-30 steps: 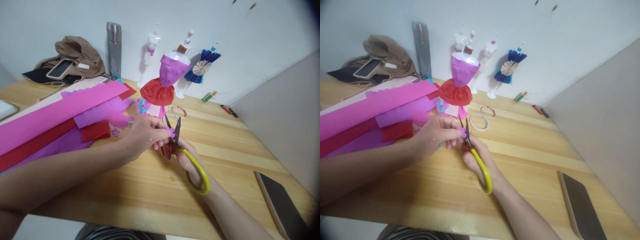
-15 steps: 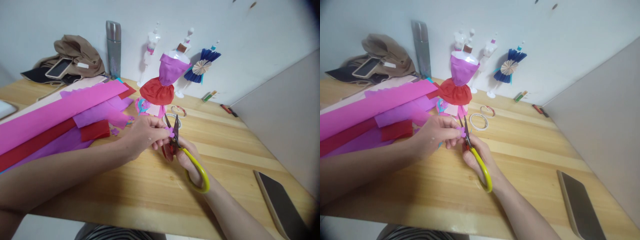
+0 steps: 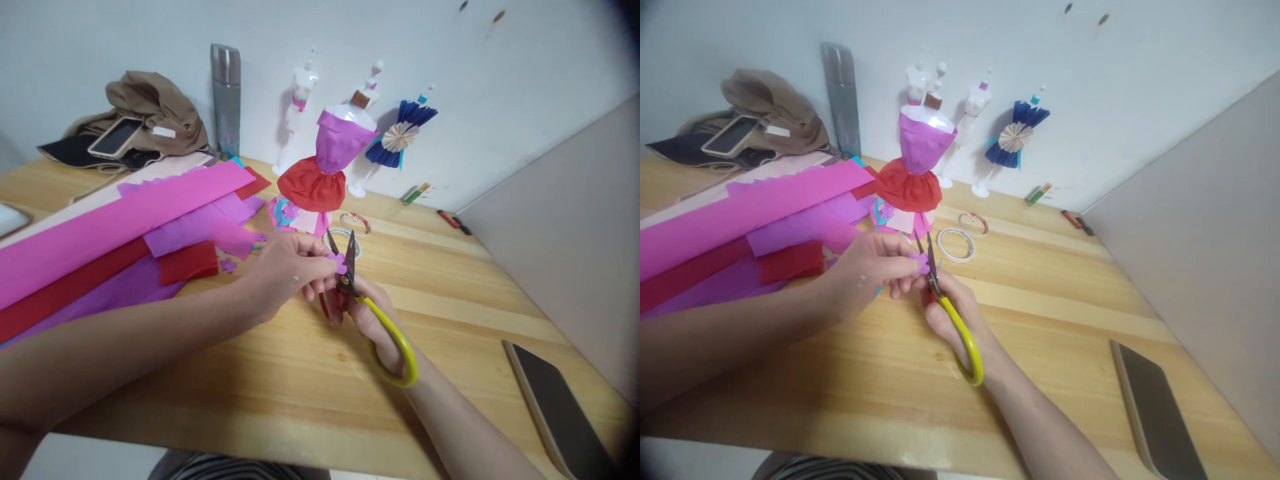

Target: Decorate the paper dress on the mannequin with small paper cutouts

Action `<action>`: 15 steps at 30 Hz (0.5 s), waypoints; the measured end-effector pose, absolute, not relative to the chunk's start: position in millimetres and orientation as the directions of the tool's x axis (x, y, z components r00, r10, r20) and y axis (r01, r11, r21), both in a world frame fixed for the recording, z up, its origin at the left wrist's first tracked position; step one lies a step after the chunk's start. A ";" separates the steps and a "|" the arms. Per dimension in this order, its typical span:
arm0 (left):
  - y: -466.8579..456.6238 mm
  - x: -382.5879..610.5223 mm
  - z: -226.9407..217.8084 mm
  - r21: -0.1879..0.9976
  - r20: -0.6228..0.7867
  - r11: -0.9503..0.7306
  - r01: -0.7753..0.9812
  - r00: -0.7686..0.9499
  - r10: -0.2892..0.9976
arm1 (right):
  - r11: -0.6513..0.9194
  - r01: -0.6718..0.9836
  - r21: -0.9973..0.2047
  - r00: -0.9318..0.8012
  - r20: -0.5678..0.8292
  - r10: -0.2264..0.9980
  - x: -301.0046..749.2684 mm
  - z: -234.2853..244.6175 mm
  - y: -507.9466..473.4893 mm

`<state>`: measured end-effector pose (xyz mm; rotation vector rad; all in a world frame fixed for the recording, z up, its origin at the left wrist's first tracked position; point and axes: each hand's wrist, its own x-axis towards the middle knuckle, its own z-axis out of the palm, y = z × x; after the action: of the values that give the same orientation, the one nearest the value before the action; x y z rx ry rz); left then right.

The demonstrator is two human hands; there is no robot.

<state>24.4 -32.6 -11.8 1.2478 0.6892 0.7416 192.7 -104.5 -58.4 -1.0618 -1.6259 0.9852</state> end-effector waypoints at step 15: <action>-33.6 23.8 -13.3 0.982 -0.056 0.153 -0.109 0.607 0.793 | 0.276 0.177 -0.945 -0.217 0.236 0.947 197.1 -58.7 -108.0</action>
<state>23.8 -33.6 -13.3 1.2591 0.6756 0.7221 197.1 -108.0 -58.7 -1.0569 -1.6171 1.0418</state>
